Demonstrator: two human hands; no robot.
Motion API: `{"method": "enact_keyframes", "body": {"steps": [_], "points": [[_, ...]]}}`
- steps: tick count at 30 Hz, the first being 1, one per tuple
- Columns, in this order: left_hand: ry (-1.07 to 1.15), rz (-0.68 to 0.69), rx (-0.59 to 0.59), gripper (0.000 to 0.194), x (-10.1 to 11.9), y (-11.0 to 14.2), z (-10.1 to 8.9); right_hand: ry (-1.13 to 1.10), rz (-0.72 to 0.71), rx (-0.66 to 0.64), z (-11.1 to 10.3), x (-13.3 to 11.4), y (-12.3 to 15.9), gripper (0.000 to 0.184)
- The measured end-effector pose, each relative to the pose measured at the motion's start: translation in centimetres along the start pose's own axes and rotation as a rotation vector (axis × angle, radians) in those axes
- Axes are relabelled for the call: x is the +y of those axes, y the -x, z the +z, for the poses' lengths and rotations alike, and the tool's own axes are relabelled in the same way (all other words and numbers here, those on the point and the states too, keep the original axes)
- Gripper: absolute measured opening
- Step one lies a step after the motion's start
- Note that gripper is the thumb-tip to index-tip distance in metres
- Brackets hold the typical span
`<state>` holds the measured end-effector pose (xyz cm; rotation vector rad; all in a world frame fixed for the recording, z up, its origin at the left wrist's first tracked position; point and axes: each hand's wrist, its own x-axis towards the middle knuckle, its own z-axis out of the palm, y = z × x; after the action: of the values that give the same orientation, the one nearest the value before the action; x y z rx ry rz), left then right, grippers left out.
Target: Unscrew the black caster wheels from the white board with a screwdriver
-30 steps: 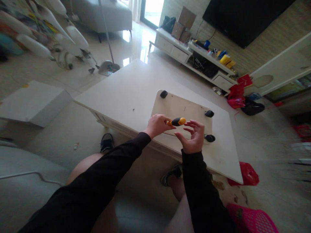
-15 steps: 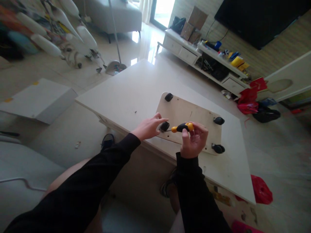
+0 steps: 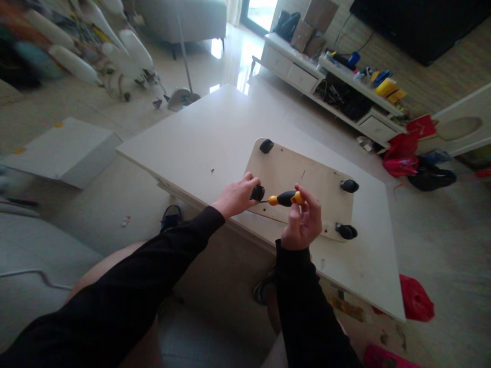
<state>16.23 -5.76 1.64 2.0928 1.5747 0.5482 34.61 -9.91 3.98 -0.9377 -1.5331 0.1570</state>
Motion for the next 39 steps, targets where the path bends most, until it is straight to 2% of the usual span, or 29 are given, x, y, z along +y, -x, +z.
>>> {"method": "enact_keyframes", "body": {"steps": [5, 6, 7, 9, 11, 13, 15, 19, 24, 28, 31, 35, 39], "points": [[0.036, -0.205, -0.012, 0.069, -0.4, 0.1, -0.1, 0.115, -0.091, 0.015, -0.1, -0.3, -0.1, 0.04], [0.049, -0.267, -0.025, 0.069, -0.7, 0.2, -0.2, 0.114, -0.085, 0.004, -0.1, -0.3, 0.0, 0.041], [0.071, -0.331, -0.046, 0.062, -0.9, 0.2, -0.3, 0.102, -0.071, -0.012, -0.1, -0.3, 0.1, 0.041], [0.161, -0.437, -0.126, 0.036, -1.2, 0.3, -0.4, 0.06, -0.02, -0.035, -0.1, -0.2, 0.3, 0.043], [0.329, -0.493, -0.233, 0.015, -1.2, 0.5, -0.3, 0.013, 0.022, -0.037, -0.1, 0.1, 0.4, 0.042], [0.514, -0.517, -0.299, 0.01, -0.8, 0.8, -0.1, -0.013, 0.026, -0.025, -0.1, 0.4, 0.4, 0.04], [0.653, -0.552, -0.302, 0.015, -0.3, 1.1, 0.1, 0.007, -0.002, 0.004, 0.0, 0.6, 0.3, 0.039], [0.821, -0.642, -0.296, 0.019, 0.6, 1.4, 0.2, 0.027, 0.009, 0.006, 0.1, 0.7, 0.5, 0.04], [0.99, -0.694, -0.308, 0.008, 0.4, 1.2, 1.1, -0.088, 0.037, -0.026, 0.4, 0.4, 0.9, 0.043], [1.068, -0.7, -0.296, 0.004, -0.1, 0.9, 2.1, -0.028, -0.038, 0.019, 0.3, 0.4, 0.6, 0.044], [1.114, -0.725, -0.289, 0.005, -0.3, 0.7, 2.4, -0.024, -0.018, -0.002, 0.2, 0.2, 0.7, 0.045], [1.102, -0.755, -0.281, 0.005, -0.3, 0.4, 2.3, -0.078, 0.052, -0.051, 0.0, -0.2, 1.1, 0.047], [1.054, -0.75, -0.292, 0.009, -0.3, 0.1, 2.0, 0.008, 0.0, -0.031, -0.3, -0.1, 1.1, 0.05]]}}
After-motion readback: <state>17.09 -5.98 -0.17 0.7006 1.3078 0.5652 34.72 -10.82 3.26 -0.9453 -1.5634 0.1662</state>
